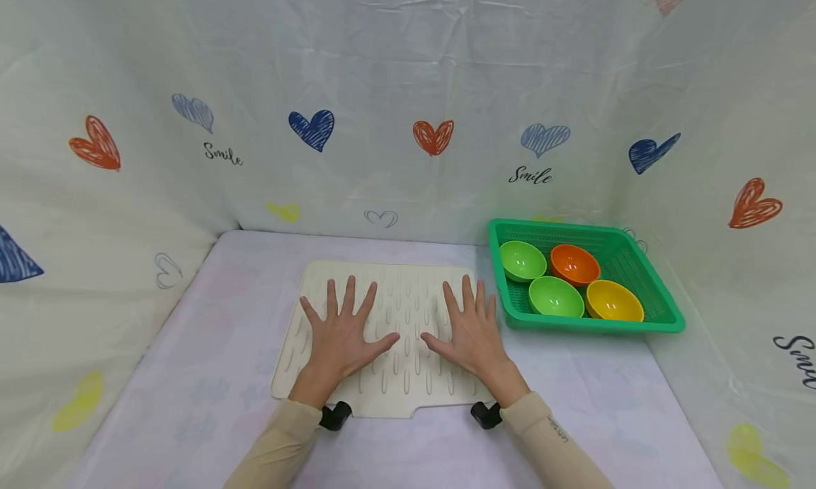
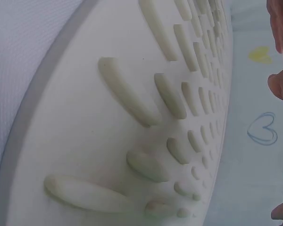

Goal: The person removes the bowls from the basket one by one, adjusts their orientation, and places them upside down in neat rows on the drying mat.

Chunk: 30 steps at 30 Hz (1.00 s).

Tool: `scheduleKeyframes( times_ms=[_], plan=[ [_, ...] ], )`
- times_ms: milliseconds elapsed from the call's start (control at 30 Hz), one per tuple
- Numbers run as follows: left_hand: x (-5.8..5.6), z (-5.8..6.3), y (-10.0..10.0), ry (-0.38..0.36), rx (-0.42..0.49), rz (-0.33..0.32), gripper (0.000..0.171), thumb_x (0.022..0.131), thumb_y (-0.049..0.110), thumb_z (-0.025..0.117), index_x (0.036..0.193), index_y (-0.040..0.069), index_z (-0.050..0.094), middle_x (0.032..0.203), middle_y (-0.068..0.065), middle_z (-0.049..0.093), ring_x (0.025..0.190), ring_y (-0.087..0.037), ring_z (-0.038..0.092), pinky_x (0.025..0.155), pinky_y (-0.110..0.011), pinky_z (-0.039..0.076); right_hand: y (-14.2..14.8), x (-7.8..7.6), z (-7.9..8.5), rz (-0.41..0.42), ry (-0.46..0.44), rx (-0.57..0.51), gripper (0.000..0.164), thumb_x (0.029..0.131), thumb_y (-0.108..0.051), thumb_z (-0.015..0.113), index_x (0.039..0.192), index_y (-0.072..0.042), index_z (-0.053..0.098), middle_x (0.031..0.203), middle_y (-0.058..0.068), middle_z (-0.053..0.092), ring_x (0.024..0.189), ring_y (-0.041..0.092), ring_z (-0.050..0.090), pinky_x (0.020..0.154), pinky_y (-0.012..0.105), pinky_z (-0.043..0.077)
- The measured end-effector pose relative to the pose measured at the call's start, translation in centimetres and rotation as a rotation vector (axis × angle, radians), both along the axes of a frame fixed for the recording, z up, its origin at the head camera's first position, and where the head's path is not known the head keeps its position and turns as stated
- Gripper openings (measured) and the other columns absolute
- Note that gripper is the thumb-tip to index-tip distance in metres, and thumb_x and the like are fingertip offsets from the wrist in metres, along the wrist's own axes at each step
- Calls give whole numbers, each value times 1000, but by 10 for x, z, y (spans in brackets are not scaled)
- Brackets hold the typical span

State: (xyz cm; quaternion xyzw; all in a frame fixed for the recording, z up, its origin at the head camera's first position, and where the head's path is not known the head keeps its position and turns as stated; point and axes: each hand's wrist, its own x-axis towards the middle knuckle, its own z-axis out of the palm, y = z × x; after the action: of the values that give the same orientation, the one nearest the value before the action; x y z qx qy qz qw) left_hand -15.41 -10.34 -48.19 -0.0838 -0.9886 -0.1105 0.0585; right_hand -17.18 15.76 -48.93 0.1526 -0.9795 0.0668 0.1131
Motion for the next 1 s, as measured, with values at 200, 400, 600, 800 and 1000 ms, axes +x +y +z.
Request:
scheduleKeyframes(
  times_ms=[200, 400, 600, 800, 1000],
  plan=[
    [-2, 0, -5, -42, 28, 1, 104, 84, 85, 52, 166, 30, 19, 173, -16, 8, 157, -49, -6, 110, -84, -10, 1, 5, 3, 18, -22, -1, 106, 85, -78, 58, 164, -14, 29, 168, 29, 20, 153, 57, 14, 115, 76, 25],
    [-9, -4, -20, -78, 42, 9, 104, 85, 83, 53, 166, 27, 19, 173, -19, 9, 157, -51, -3, 110, -85, -6, 2, 7, 9, 47, -28, -8, 104, 87, -77, 58, 164, -13, 29, 168, 29, 18, 153, 56, 14, 117, 75, 24],
    [-21, -3, -41, -120, 37, 21, 106, 86, 81, 53, 167, 23, 17, 172, -22, 9, 157, -52, 0, 113, -83, -3, 3, 9, 22, 64, -46, -13, 102, 88, -75, 57, 164, -13, 28, 169, 27, 18, 154, 55, 12, 117, 74, 24],
    [-35, 3, -62, -149, 70, 37, 107, 88, 80, 52, 167, 18, 14, 171, -26, 7, 155, -55, 4, 116, -80, 3, 6, 7, 40, 70, -60, -25, 102, 89, -74, 58, 164, -13, 26, 169, 27, 17, 155, 54, 11, 119, 73, 21],
    [-44, 1, -79, -126, 129, 58, 101, 90, 75, 54, 165, 15, 23, 168, -29, 15, 152, -58, 15, 117, -77, 16, 11, 1, 60, 76, -74, -77, 102, 89, -70, 61, 165, -13, 23, 170, 26, 12, 156, 53, 6, 122, 70, 17]
  ],
)
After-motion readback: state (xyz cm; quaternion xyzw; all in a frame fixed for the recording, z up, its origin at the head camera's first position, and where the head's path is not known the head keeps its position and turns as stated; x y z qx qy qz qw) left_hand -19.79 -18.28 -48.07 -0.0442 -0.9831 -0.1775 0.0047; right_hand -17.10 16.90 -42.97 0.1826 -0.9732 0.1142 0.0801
